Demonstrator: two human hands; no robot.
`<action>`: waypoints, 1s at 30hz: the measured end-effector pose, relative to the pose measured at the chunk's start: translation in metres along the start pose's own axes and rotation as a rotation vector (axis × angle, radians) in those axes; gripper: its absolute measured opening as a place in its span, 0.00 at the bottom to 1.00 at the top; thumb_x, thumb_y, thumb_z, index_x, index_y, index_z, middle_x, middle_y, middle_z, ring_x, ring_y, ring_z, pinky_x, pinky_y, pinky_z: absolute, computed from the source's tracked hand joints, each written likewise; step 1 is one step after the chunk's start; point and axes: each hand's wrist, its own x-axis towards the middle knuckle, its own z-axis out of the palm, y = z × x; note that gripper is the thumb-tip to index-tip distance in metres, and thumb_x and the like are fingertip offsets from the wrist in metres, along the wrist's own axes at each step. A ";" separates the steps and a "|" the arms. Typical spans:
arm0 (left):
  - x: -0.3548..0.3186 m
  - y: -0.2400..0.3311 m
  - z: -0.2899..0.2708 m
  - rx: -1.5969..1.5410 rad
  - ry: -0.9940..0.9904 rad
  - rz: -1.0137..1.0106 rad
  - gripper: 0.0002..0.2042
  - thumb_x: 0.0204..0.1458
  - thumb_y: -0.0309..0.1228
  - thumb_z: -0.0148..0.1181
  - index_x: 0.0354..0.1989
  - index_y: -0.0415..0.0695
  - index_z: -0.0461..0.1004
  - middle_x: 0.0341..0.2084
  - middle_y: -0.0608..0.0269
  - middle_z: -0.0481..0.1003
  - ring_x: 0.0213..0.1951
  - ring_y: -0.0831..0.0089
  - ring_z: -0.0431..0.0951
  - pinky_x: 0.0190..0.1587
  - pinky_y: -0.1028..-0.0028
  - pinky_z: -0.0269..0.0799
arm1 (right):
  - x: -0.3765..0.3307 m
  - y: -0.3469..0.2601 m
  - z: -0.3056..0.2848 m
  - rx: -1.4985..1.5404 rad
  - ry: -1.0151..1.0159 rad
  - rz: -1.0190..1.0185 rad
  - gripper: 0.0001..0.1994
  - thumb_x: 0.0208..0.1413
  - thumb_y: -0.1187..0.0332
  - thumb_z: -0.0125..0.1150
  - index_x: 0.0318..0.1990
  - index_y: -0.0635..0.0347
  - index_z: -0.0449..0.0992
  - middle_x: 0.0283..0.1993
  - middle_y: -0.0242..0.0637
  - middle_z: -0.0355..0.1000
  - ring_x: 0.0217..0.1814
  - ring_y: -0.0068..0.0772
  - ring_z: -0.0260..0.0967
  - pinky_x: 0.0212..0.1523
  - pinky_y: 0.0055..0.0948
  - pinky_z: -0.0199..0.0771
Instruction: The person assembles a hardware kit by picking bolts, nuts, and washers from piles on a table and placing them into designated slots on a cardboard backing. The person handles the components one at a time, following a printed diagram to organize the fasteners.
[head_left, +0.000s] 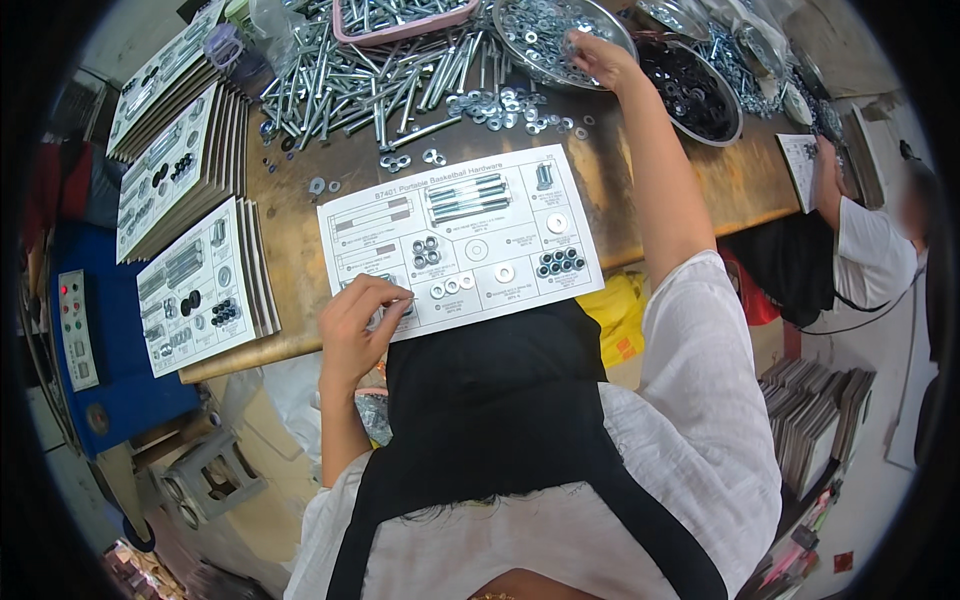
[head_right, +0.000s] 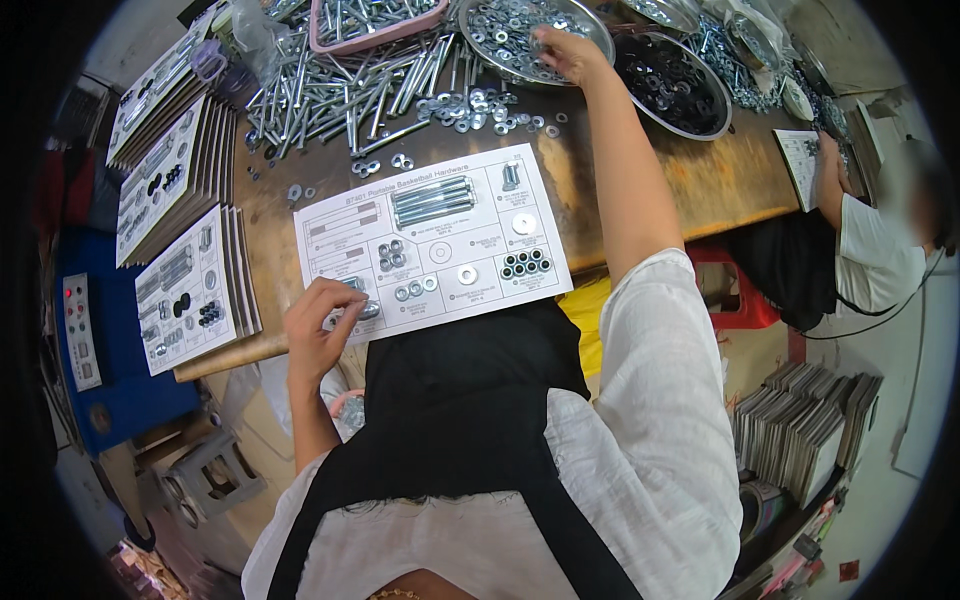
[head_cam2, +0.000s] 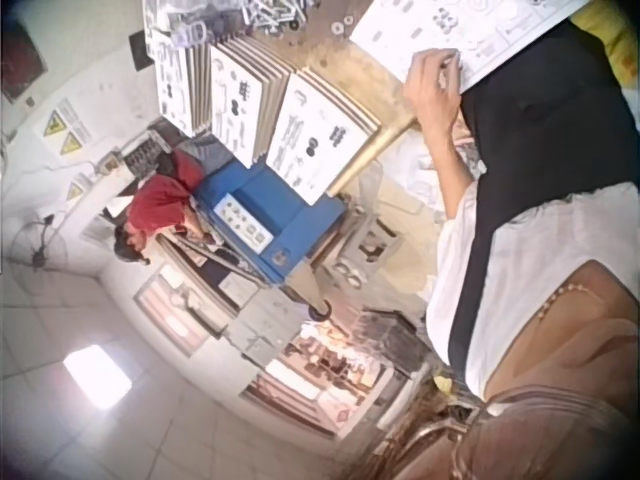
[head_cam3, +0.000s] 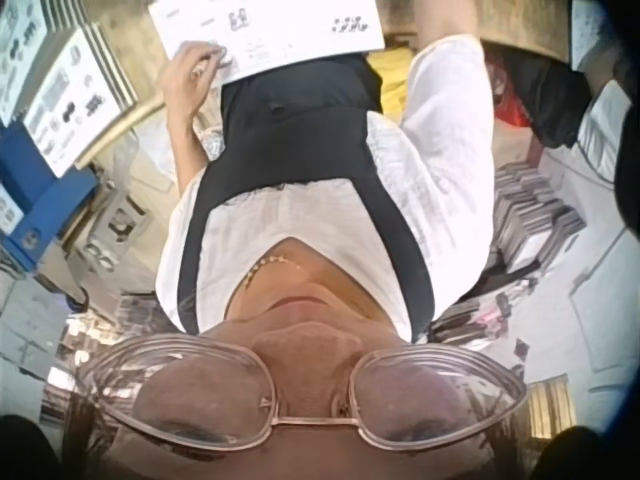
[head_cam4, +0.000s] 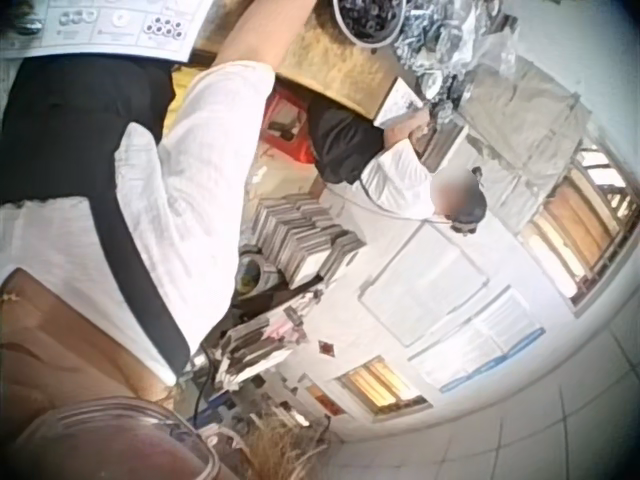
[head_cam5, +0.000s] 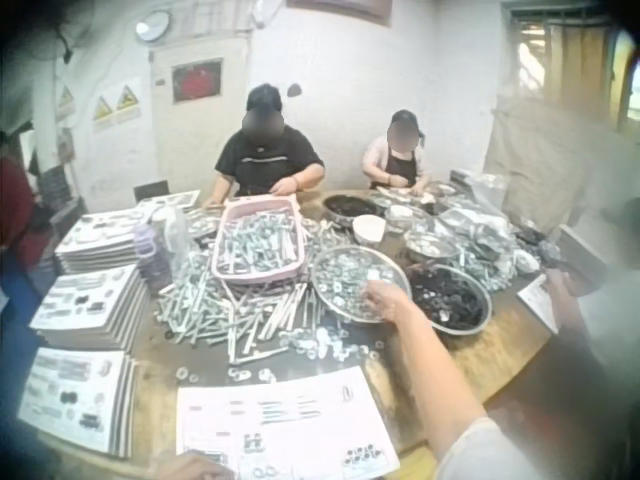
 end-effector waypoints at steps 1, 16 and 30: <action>0.002 0.001 0.001 0.015 0.002 -0.002 0.06 0.42 0.20 0.66 0.29 0.43 0.79 0.27 0.63 0.76 0.28 0.68 0.78 0.29 0.74 0.71 | -0.003 -0.007 0.015 0.269 0.103 0.087 0.14 0.55 0.73 0.62 0.49 0.65 0.73 0.47 0.40 0.74 0.52 0.33 0.71 0.49 0.33 0.76; 0.008 0.009 0.014 -0.170 0.064 -0.043 0.05 0.46 0.22 0.66 0.32 0.42 0.80 0.26 0.64 0.76 0.26 0.74 0.75 0.27 0.77 0.69 | -0.187 0.007 0.125 1.250 -0.208 0.506 0.14 0.67 0.70 0.41 0.52 0.69 0.69 0.50 0.49 0.70 0.52 0.40 0.71 0.49 0.32 0.80; 0.070 0.043 0.055 0.079 0.137 -0.115 0.16 0.43 0.30 0.69 0.42 0.46 0.76 0.27 0.67 0.74 0.23 0.71 0.74 0.24 0.74 0.68 | -0.299 0.045 0.206 0.976 -0.416 0.377 0.24 0.69 0.60 0.40 0.68 0.60 0.56 0.70 0.37 0.56 0.73 0.33 0.51 0.71 0.33 0.52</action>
